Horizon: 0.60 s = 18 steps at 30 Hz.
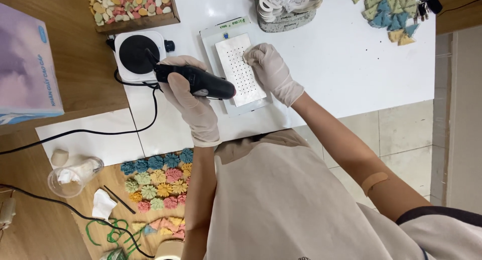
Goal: Using a heat gun to finish or scent wax pieces in a tray.
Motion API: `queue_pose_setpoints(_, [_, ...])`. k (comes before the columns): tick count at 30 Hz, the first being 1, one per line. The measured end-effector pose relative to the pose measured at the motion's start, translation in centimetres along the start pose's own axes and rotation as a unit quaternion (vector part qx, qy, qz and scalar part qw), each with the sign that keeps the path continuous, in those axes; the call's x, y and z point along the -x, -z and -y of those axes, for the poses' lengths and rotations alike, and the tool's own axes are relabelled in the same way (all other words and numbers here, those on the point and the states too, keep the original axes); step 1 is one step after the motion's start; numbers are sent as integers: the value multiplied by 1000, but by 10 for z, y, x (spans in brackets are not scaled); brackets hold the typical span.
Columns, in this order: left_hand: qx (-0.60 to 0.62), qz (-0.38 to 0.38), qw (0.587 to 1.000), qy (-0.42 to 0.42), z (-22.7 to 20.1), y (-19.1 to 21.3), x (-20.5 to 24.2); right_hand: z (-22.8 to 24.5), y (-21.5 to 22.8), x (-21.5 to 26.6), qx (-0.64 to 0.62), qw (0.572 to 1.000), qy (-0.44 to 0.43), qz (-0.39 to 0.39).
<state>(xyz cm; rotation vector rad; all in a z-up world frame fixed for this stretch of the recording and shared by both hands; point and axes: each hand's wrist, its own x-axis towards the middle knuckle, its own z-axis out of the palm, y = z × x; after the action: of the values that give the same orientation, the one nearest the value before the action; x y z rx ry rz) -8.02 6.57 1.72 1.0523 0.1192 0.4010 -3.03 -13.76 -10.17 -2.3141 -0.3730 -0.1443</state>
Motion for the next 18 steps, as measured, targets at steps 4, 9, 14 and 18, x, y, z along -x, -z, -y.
queue_pose_setpoints(4, [4, 11, 1000, 1, 3, 1, -2, -10, -2, -43, -14, 999, -11, 46])
queue_pose_setpoints(9, [-5, 23, 1000, -13, 12, 4, -5, -3, -1, -26, 8, 998, 52, 43])
queue_pose_setpoints(14, [17, 14, 1000, 8, 8, -4, -2, 28, 19, 57, -82, 992, 22, 95])
queue_pose_setpoints(18, [37, 21, 999, 12, 9, -6, -6, 46, 25, 95, -98, 986, -47, 129])
